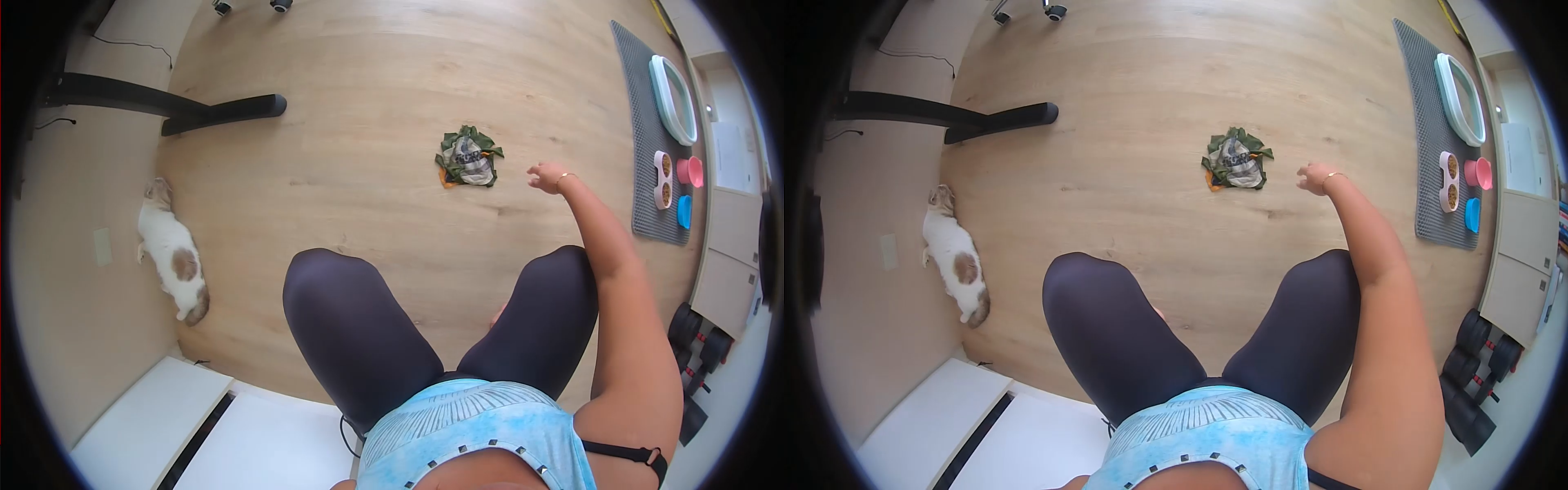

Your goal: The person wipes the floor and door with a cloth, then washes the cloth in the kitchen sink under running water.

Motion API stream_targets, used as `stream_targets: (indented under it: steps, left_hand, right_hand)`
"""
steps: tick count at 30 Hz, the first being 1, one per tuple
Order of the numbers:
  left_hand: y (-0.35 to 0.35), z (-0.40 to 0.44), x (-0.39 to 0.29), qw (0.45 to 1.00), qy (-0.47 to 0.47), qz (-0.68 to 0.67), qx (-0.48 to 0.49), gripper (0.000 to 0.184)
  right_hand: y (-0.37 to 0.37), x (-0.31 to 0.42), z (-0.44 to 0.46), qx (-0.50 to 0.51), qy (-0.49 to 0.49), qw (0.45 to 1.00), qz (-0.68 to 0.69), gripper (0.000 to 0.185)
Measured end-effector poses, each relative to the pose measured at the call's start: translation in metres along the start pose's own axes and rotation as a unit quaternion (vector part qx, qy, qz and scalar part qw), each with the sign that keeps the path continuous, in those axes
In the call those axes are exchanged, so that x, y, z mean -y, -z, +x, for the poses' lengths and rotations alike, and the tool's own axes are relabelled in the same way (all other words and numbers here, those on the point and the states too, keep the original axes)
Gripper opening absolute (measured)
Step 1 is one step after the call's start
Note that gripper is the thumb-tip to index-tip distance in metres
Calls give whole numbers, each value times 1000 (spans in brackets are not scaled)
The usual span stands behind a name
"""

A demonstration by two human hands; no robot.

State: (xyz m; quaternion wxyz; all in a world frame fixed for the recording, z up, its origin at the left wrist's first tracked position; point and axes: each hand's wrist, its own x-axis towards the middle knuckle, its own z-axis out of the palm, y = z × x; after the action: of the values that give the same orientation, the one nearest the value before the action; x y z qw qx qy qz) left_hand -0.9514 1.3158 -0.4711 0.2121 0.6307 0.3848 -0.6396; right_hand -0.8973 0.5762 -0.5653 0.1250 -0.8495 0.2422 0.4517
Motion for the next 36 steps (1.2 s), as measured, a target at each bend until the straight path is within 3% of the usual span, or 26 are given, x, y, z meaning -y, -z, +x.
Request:
stream_targets:
  steps: [4, 7, 10, 13, 15, 16, 18, 19, 21, 22, 25, 29, 30, 32, 33, 35, 36]
  left_hand:
    - [3, -6, 2, 1000, 10, 16, -9, 48]
    - [7, -8, 4, 999, 23, 24, -11, 48]
    - [12, -8, 7, 999, 35, 26, -11, 49]
    - [15, -8, 10, 998, 47, 27, -9, 49]
    - [17, -6, 14, 998, 55, 25, -6, 49]
    - [18, -6, 15, 998, 58, 23, -4, 50]
    - [19, -5, 17, 997, 68, 25, -1, 50]
    - [19, -4, 18, 997, 74, 26, 3, 50]
    - [20, -3, 23, 996, 84, 25, 10, 50]
    - [22, -3, 25, 996, 88, 22, 13, 51]
    - [25, -4, 35, 995, 100, 15, 22, 51]
    - [30, -4, 44, 991, 125, 15, 40, 52]
    - [32, -4, 48, 990, 131, 15, 46, 52]
    - [34, -2, 54, 988, 142, 15, 59, 53]
    - [37, -1, 57, 986, 149, 15, 66, 53]
    - [40, -4, 65, 983, 165, 20, 79, 53]
    - [42, -4, 68, 980, 173, 25, 90, 54]
  right_hand:
    - [-19, 26, 18, 35, 48, 998, -36, 43]
    - [-19, 63, 30, -24, 80, 996, -6, 39]
    - [-17, 87, 41, -75, 68, 994, 49, 36]
    - [-27, 96, 58, -117, -10, 990, 80, 35]
    - [-36, 94, 67, -205, -45, 964, 164, 41]
    - [-41, 92, 69, -202, -43, 965, 162, 41]
    - [-52, 90, 69, -323, 36, 934, 150, 47]
    - [-58, 88, 69, -318, 34, 936, 149, 47]
    - [-69, 89, 69, -359, 181, 916, -13, 49]
    - [-70, 86, 72, -354, 187, 916, -16, 49]
    - [-81, 67, 85, -380, 53, 923, 17, 48]
    - [-105, 29, 114, -398, -243, 868, 171, 50]
    - [-108, 24, 123, -396, -242, 870, 169, 50]
    - [-102, 20, 147, -401, -368, 803, 241, 53]
    - [-84, 37, 151, -385, -393, 785, 285, 54]
    - [-65, 72, 178, -412, -377, 795, 237, 53]
    - [-47, 106, 186, -434, -322, 816, 206, 52]
